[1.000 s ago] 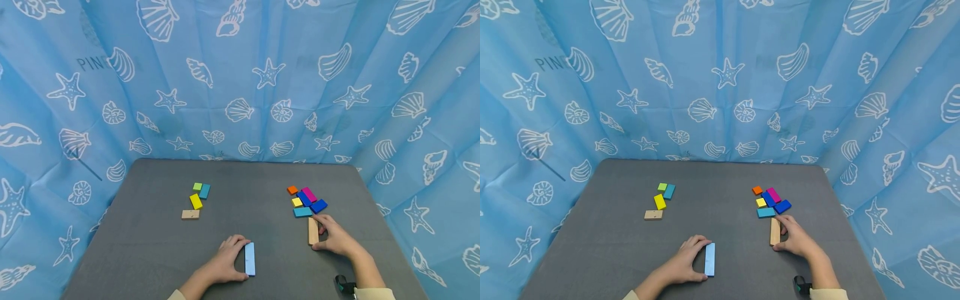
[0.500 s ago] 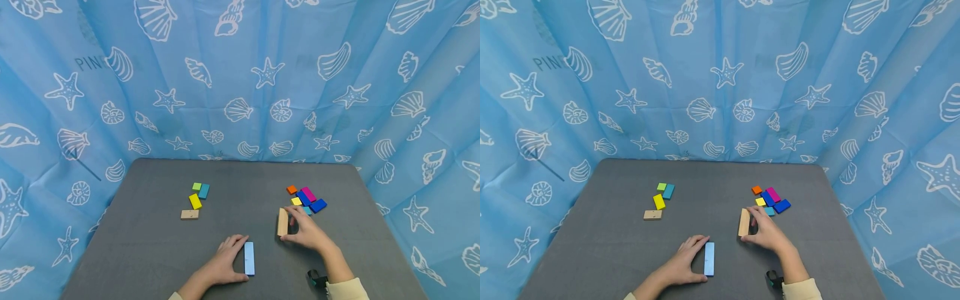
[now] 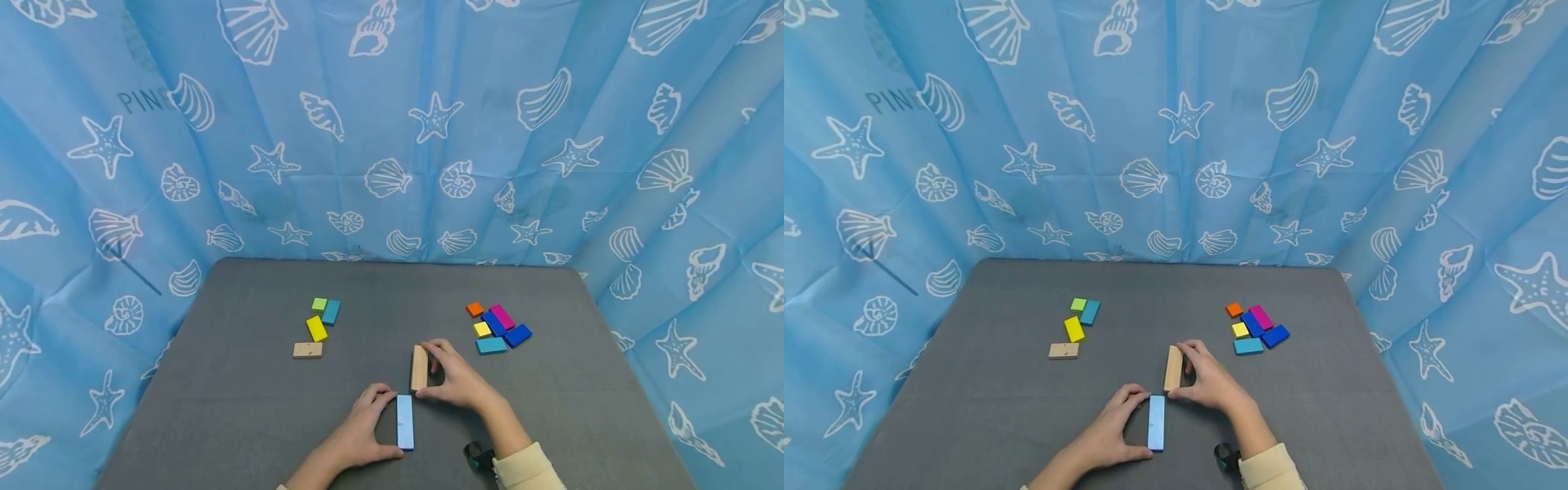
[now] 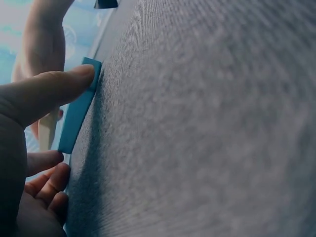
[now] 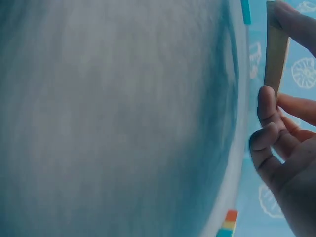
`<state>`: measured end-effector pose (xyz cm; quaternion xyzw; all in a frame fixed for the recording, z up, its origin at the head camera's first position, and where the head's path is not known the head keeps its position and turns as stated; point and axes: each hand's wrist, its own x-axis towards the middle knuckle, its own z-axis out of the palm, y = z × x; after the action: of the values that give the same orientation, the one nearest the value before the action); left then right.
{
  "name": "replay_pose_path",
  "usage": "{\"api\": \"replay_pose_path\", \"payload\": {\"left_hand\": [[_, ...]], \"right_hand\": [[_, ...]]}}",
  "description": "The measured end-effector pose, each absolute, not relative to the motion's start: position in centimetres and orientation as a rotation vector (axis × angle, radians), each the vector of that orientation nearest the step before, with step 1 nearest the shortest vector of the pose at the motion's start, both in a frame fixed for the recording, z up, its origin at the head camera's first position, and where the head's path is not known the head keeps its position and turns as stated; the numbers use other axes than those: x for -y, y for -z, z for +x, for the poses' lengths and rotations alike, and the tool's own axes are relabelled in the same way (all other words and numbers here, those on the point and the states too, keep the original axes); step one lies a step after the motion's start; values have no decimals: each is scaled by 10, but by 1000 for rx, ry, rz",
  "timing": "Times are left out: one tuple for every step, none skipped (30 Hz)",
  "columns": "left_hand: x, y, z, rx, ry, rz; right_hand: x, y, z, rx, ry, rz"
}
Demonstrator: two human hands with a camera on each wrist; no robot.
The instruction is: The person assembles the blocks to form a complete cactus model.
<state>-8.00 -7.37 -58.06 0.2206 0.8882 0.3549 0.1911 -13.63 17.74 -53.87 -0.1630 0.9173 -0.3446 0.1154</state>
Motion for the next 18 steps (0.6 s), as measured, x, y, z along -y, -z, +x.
{"api": "replay_pose_path", "payload": {"left_hand": [[74,581,-80,-2497,-992,622],[73,581,-80,-2496,-993,622],[73,581,-80,-2492,-997,619],[73,581,-80,-2492,-996,619],[73,581,-80,-2491,-1001,618],[73,581,-80,-2489,-1006,620],[73,581,-80,-2487,-1009,620],[73,581,-80,-2487,-1012,620],[74,581,-80,-2490,-1008,625],[74,580,-80,-2491,-1008,625],[74,580,-80,-2490,-1008,622],[74,580,-80,-2491,-1004,622],[74,579,-79,-2489,-1005,619],[74,579,-79,-2488,-1004,616],[73,579,-79,-2488,-1001,613],[73,579,-79,-2486,-1000,609],[73,579,-78,-2486,-999,609],[72,579,-78,-2487,-999,609]], "right_hand": [[-176,540,-137,-2682,1007,-498],[-174,540,-137,-2676,1005,-512],[-172,541,-137,-2671,1002,-521],[-171,541,-137,-2669,1000,-531],[-169,541,-138,-2667,996,-539],[-168,541,-138,-2663,995,-547],[-166,541,-139,-2659,995,-553],[-165,540,-140,-2653,996,-559],[-163,541,-141,-2647,998,-566],[-162,541,-141,-2642,1000,-572],[-162,542,-142,-2636,999,-579],[-161,543,-143,-2632,998,-585],[-160,544,-143,-2627,998,-591],[-160,545,-144,-2624,993,-600],[-160,546,-144,-2620,993,-603],[-160,547,-144,-2618,990,-607],[-160,547,-144,-2615,990,-613],[-160,548,-145,-2611,992,-618]]}}
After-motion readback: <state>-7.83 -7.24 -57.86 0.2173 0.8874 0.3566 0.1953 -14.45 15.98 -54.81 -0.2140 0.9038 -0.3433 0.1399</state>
